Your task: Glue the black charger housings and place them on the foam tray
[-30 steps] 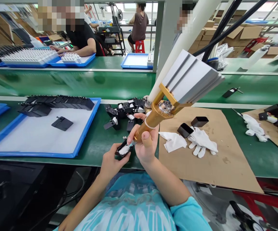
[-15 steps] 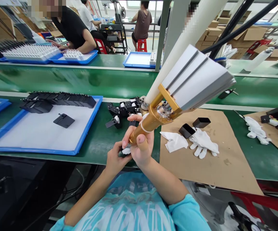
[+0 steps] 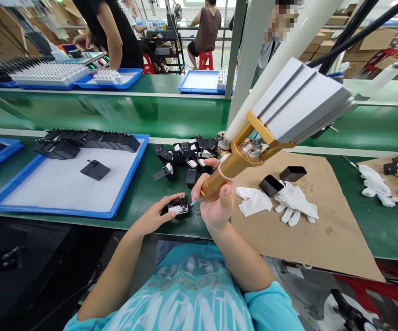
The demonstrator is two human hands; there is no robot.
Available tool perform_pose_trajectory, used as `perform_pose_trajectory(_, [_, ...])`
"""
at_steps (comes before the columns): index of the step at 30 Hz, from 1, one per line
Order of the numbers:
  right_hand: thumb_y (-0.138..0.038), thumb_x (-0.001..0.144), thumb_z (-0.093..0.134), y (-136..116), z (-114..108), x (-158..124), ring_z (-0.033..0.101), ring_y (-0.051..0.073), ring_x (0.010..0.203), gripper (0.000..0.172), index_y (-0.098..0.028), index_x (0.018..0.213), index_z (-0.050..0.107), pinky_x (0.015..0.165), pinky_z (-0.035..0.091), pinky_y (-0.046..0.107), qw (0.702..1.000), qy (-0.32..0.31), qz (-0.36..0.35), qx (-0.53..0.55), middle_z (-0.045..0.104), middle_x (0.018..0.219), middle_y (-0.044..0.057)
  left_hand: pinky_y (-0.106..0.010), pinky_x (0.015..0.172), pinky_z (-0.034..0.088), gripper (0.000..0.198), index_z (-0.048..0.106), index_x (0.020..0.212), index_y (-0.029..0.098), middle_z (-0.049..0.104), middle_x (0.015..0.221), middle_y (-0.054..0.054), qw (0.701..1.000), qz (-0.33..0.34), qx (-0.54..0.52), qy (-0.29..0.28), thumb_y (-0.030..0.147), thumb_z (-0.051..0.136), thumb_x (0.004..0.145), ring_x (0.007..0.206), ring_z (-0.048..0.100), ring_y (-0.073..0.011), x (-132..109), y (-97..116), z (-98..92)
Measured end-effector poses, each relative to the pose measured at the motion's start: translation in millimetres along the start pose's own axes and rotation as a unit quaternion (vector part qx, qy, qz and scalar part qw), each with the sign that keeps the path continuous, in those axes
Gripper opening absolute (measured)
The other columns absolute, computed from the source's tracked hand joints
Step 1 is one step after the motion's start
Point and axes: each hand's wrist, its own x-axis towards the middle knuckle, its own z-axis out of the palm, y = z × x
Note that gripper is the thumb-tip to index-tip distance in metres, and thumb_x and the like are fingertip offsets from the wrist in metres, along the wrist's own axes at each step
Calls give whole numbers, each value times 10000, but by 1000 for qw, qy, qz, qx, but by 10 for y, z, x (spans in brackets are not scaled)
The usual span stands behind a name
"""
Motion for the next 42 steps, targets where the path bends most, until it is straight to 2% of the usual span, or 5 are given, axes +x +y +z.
perform_pose_trajectory(5, [-559,842,505,-25,-55,-6,499,55,429,293,-291,957,483,321,377,231,1000,-6,4,1,559,1118,16,-375,1038,463,377,659,1213,250,673,1245,-52,994,-12,-74,-85,414,598,879,1157,619,-241,207,148,-53])
perform_pose_trajectory(13, [-556,837,524,-21,-96,6,496,50,424,296,-309,998,506,311,376,229,1000,-4,10,5,538,1087,2,-367,961,517,270,734,1012,206,739,1069,-66,989,-25,-128,-63,390,677,823,1013,683,-241,261,152,23])
perform_pose_trajectory(21, [-537,832,555,-29,-140,-2,533,59,434,293,-304,1009,552,306,366,231,1000,-10,8,25,533,1072,-9,-425,1104,403,600,584,1323,186,617,1338,-121,979,33,-198,-34,606,415,930,1268,554,-277,229,-45,-19])
perform_pose_trajectory(32, [-496,848,560,-45,-157,17,547,57,452,272,-284,1016,528,338,399,222,999,-10,3,43,542,1053,-3,-284,882,545,240,679,1126,240,738,1101,-35,959,188,184,102,293,590,910,978,697,-168,46,174,130])
perform_pose_trajectory(42, [-521,845,553,-41,-204,30,541,53,445,335,-291,1081,493,337,400,229,1000,-4,5,28,529,1043,-8,-261,801,584,236,649,1038,207,757,1003,-38,946,222,195,131,147,531,842,899,725,-157,136,77,259])
